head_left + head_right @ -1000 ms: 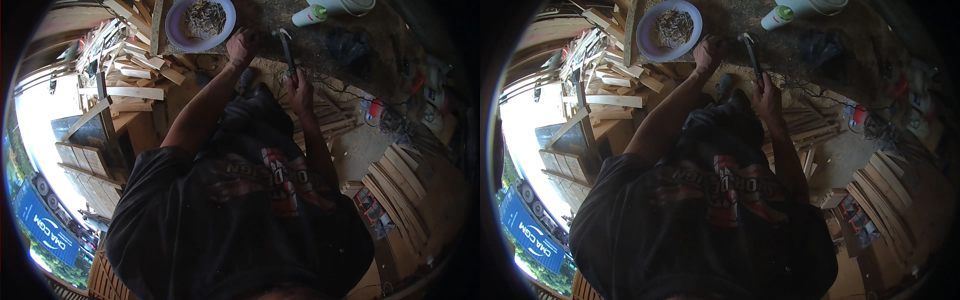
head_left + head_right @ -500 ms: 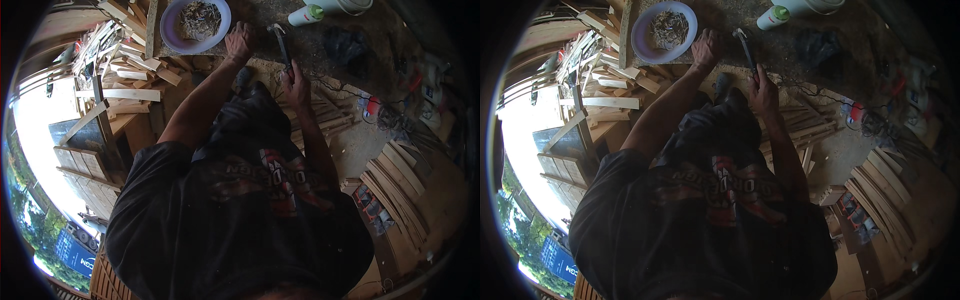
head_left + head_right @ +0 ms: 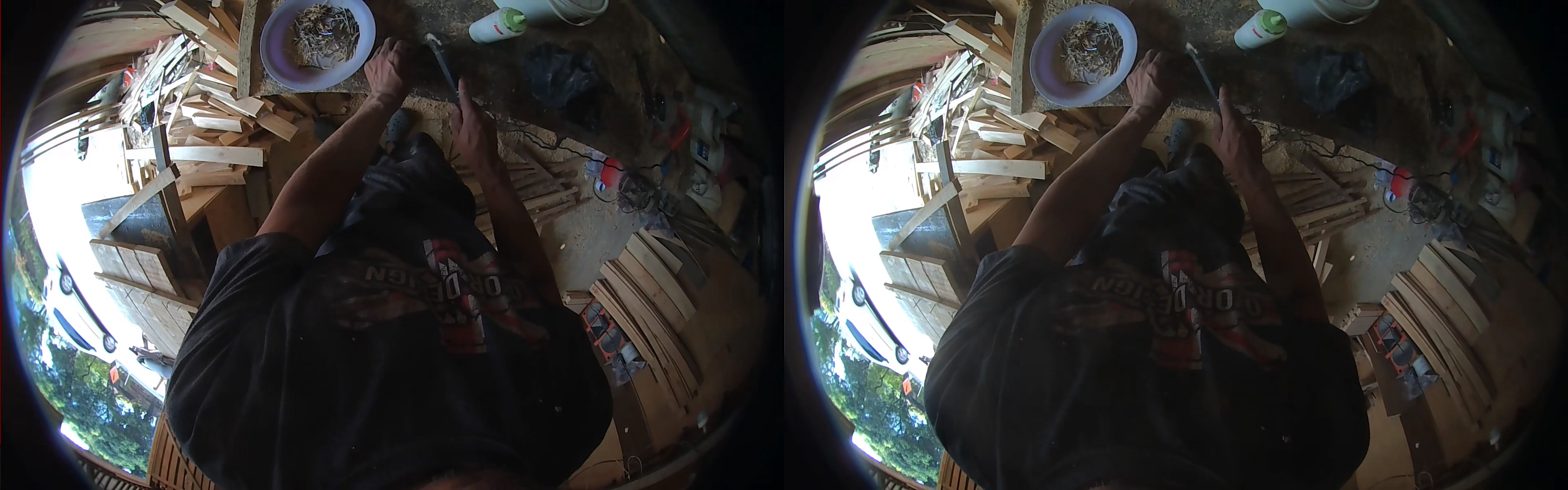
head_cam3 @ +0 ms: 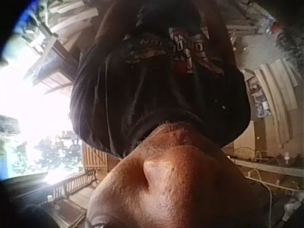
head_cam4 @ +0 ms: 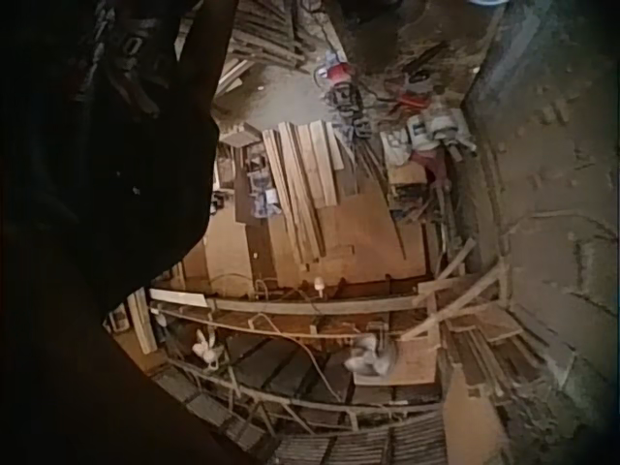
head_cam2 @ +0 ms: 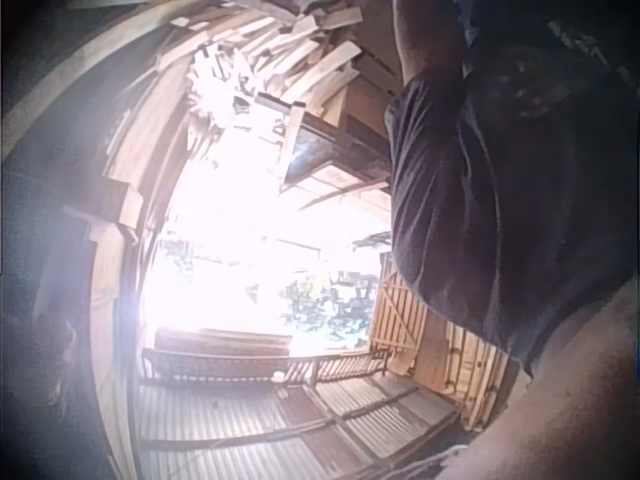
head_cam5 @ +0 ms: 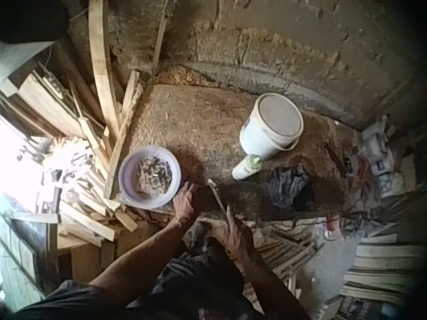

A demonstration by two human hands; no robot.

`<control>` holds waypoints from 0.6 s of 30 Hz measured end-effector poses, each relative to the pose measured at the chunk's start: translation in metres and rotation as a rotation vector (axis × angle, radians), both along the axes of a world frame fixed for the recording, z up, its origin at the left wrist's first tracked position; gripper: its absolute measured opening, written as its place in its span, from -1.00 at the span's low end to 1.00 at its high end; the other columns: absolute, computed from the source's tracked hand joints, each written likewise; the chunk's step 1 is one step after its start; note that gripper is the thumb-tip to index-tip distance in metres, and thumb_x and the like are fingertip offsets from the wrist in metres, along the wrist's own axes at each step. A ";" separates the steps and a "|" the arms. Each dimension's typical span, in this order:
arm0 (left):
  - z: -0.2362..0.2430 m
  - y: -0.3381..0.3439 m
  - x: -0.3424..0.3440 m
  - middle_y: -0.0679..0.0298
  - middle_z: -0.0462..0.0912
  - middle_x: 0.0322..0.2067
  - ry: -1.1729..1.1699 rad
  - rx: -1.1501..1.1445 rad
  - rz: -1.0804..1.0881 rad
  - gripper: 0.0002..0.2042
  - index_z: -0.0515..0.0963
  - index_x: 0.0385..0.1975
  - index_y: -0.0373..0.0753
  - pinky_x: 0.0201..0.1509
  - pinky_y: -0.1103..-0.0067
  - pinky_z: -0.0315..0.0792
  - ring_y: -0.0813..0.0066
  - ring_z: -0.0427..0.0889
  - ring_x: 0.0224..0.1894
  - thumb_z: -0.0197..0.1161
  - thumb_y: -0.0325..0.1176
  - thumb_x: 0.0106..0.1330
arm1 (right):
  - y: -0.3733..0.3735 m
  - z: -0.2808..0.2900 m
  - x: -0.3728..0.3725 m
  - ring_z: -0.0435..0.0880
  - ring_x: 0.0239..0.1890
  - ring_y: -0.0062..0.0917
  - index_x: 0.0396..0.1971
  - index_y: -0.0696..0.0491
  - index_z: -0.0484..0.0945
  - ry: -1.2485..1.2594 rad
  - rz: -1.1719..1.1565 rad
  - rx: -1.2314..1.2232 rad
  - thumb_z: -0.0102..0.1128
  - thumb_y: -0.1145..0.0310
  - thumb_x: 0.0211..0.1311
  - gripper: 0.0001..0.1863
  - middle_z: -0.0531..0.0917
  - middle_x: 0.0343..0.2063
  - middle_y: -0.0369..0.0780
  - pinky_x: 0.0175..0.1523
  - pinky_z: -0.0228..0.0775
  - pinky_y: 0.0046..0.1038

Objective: Constructing a wooden furniture frame by hammering nails into planks.

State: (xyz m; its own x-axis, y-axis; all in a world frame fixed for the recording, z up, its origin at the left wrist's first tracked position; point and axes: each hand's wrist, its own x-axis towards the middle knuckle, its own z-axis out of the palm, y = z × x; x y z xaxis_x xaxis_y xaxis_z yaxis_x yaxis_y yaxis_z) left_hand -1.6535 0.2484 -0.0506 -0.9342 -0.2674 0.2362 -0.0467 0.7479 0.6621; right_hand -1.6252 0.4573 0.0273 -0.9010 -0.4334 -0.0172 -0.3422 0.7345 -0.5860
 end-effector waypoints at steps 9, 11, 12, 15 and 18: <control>0.004 -0.002 0.005 0.11 0.60 -0.18 -0.040 -0.010 0.019 -0.78 0.62 -0.27 -0.14 -0.08 0.17 0.43 -0.02 0.60 -0.10 0.29 -0.18 0.18 | 0.007 -0.018 0.009 0.71 -0.24 -0.03 0.37 0.15 0.30 0.085 -0.014 -0.039 0.07 0.32 0.47 -0.46 0.68 -0.25 0.07 -0.20 0.53 -0.17; 0.004 -0.002 0.001 0.15 0.61 -0.20 -0.044 -0.033 0.042 -0.78 0.63 -0.27 -0.13 -0.08 0.20 0.44 0.02 0.61 -0.11 0.32 -0.17 0.18 | 0.005 -0.016 0.001 0.71 -0.24 -0.04 0.37 0.14 0.31 -0.001 -0.020 0.076 0.08 0.32 0.47 -0.47 0.68 -0.25 0.07 -0.20 0.53 -0.17; 0.004 -0.002 0.003 0.19 0.62 -0.23 -0.055 -0.050 0.067 -0.78 0.64 -0.28 -0.12 -0.08 0.22 0.45 0.07 0.63 -0.13 0.35 -0.16 0.18 | 0.005 -0.013 0.002 0.71 -0.23 -0.04 0.37 0.13 0.31 -0.008 -0.053 -0.029 0.09 0.33 0.46 -0.46 0.68 -0.24 0.07 -0.19 0.53 -0.17; 0.004 -0.003 0.002 0.10 0.60 -0.15 -0.132 0.006 0.046 -0.75 0.62 -0.23 -0.15 -0.05 0.16 0.43 -0.03 0.60 -0.08 0.32 -0.17 0.19 | 0.007 -0.014 0.005 0.71 -0.22 -0.06 0.37 0.11 0.33 0.021 -0.029 -0.073 0.12 0.32 0.44 -0.46 0.69 -0.23 0.07 -0.19 0.53 -0.17; 0.010 0.007 0.001 0.10 0.61 -0.17 -0.103 0.013 0.048 -0.76 0.62 -0.25 -0.15 -0.06 0.16 0.43 -0.04 0.60 -0.08 0.30 -0.14 0.21 | 0.018 -0.020 0.006 0.71 -0.22 -0.07 0.35 0.12 0.36 0.004 0.011 0.022 0.14 0.31 0.43 -0.47 0.69 -0.24 0.07 -0.19 0.53 -0.18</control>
State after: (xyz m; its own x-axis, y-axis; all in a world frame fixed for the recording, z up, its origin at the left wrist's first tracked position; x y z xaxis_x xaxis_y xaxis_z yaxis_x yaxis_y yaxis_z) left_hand -1.6520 0.2551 -0.0405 -0.9393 -0.3150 0.1360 -0.1507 0.7348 0.6613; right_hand -1.6190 0.4758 0.0070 -0.8961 -0.4432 -0.0232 -0.3529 0.7433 -0.5682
